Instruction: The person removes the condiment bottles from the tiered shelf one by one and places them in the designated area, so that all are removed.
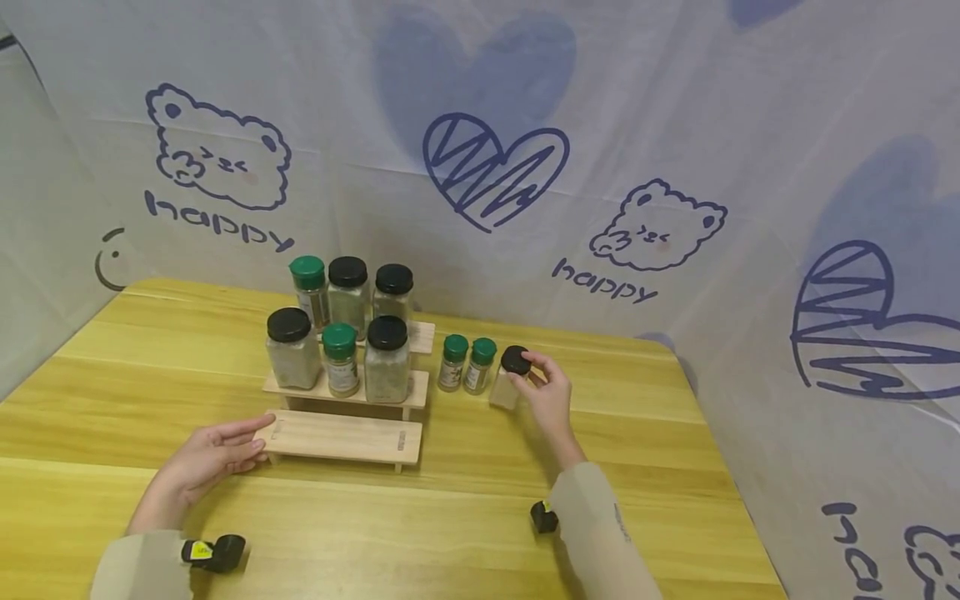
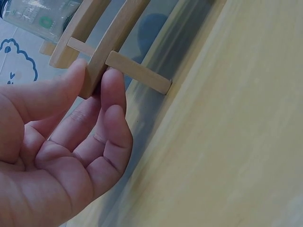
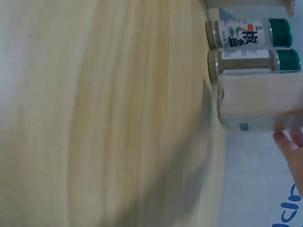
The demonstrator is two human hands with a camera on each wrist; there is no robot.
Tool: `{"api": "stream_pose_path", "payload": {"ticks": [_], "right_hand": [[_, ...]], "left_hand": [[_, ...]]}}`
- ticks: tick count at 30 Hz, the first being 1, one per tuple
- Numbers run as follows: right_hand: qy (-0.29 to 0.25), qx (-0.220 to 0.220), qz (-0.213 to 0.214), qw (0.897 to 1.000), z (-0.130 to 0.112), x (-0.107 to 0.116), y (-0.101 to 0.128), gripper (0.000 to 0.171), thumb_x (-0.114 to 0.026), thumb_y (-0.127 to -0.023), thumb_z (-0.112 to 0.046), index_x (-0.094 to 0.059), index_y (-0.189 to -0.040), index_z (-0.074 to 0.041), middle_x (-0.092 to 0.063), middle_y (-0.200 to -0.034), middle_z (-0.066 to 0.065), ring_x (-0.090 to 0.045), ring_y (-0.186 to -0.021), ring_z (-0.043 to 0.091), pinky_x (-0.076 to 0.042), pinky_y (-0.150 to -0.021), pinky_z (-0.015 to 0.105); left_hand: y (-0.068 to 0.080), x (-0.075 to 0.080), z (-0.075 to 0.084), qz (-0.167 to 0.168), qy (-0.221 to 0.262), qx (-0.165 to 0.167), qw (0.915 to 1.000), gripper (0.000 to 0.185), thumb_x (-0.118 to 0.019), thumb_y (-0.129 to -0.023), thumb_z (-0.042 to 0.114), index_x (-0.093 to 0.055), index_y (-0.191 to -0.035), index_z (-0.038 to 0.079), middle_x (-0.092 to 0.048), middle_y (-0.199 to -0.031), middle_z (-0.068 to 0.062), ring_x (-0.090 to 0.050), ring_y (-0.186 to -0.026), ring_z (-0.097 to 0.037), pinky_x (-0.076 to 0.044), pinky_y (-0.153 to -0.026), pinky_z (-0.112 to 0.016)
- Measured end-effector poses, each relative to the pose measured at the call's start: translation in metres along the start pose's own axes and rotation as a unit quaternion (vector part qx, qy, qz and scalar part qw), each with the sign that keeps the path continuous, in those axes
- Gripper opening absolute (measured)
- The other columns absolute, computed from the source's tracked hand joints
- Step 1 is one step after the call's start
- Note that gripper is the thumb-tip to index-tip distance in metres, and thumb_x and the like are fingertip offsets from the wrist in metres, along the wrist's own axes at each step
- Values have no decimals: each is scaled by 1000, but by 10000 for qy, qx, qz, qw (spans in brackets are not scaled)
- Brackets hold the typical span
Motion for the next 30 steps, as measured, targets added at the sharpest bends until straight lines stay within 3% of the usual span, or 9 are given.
{"api": "stream_pose_path", "payload": {"ticks": [5, 10, 14, 20, 26, 30], "right_hand": [[-42, -274, -195, 9994, -2, -3, -8, 32, -63, -73, 17, -54, -104, 16, -53, -105, 28, -53, -94, 19, -48, -75, 19], [-5, -250, -328, 9992, -10, -7, -12, 31, -60, -74, 20, -52, -103, 20, -53, -104, 31, -52, -98, 31, -48, -77, 22], [13, -144, -413, 9990, -1, -6, -16, 30, -59, -74, 19, -50, -103, 20, -54, -104, 29, -52, -98, 35, -48, -77, 22], [15, -313, -422, 9986, -10, -7, -14, 31, -57, -74, 22, -49, -103, 22, -50, -105, 34, -48, -99, 43, -48, -78, 24], [-26, -327, -409, 9986, 1, -5, -16, 31, -58, -74, 21, -50, -104, 20, -51, -106, 33, -50, -100, 38, -47, -76, 18], [-91, -440, -408, 9982, 15, -3, -18, 32, -59, -75, 18, -51, -106, 17, -54, -104, 23, -52, -100, 31, -47, -77, 17]], "left_hand": [[0, 1, 0, 38, -8, 6, 10000, 48, -59, -86, 6, -39, -128, -5, -55, -117, -18, -61, -80, -12, -50, -71, -26], [0, 1, -1, 56, -19, 21, 10000, 48, -59, -86, 6, -40, -128, -4, -53, -119, -18, -61, -80, -13, -50, -72, -26], [0, 1, -1, 53, -40, 7, 10000, 48, -59, -86, 6, -40, -128, -5, -54, -119, -17, -61, -80, -13, -50, -72, -26], [0, 1, -1, 15, -40, -16, 10000, 48, -59, -86, 6, -39, -129, -5, -56, -116, -15, -61, -80, -13, -50, -72, -26], [0, 1, -1, 9, -12, -14, 10000, 48, -59, -86, 6, -40, -129, -4, -57, -115, -14, -61, -80, -12, -50, -71, -26], [0, 1, 0, 16, 9, -11, 10000, 48, -59, -86, 6, -40, -128, -5, -57, -115, -15, -61, -80, -12, -50, -71, -26]]}}
Point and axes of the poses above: each hand's wrist, its own y-axis away from the middle knuckle, its own x-axis out of the back of the hand, z = x × y, the point moved 2 cm from there along -y, towards the middle knuckle
